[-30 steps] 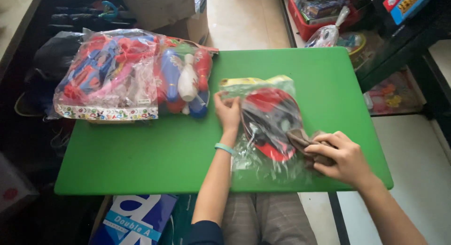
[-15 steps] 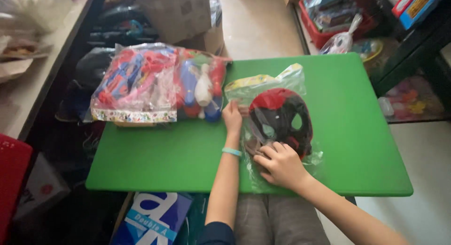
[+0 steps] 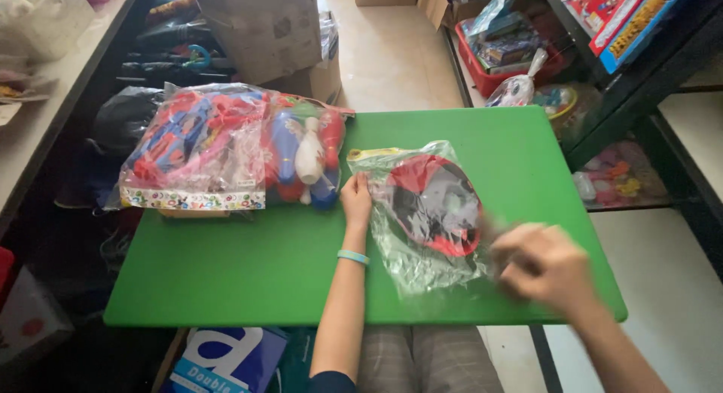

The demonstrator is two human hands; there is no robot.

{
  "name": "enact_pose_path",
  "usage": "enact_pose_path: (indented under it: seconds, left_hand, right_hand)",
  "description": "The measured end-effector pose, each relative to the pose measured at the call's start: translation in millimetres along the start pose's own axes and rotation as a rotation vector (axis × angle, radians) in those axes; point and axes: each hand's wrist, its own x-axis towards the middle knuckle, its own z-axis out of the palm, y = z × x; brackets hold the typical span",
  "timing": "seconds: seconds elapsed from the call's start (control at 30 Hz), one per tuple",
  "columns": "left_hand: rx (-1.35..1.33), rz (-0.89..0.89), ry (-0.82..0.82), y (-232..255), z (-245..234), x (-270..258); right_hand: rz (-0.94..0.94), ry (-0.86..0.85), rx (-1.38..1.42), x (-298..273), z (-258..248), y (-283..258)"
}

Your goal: Wiping down toy packaging with a cloth before placing them on shelves.

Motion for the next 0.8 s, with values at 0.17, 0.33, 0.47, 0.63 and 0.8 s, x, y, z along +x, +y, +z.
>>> enact_pose_path:
  seconds: [0.17,0.33,0.47,0.63,0.8]
  left_hand:
    - [-0.331,-0.341,-0.175,54,-13,-7]
    - [-0.289,-0.468,-0.275,71,-35,-17]
    - [-0.284,-0.507,-0.474,115,-60,-54]
    - [-0.525,-0.381,-0.477,117,-47,-70]
    - [-0.577,-0.333,-0.452,175,-39,-87]
  right_hand:
    - [0.237,0.237,-0.254,4,16,90]
    - [0.254,0.233,-0.666,3,42,72]
    - [-0.011,0.310,-0.442,-3,57,26]
    - [-0.025,0.232,-0.322,12,54,-49]
    - [0.053,0.178,-0.331,28,45,-83]
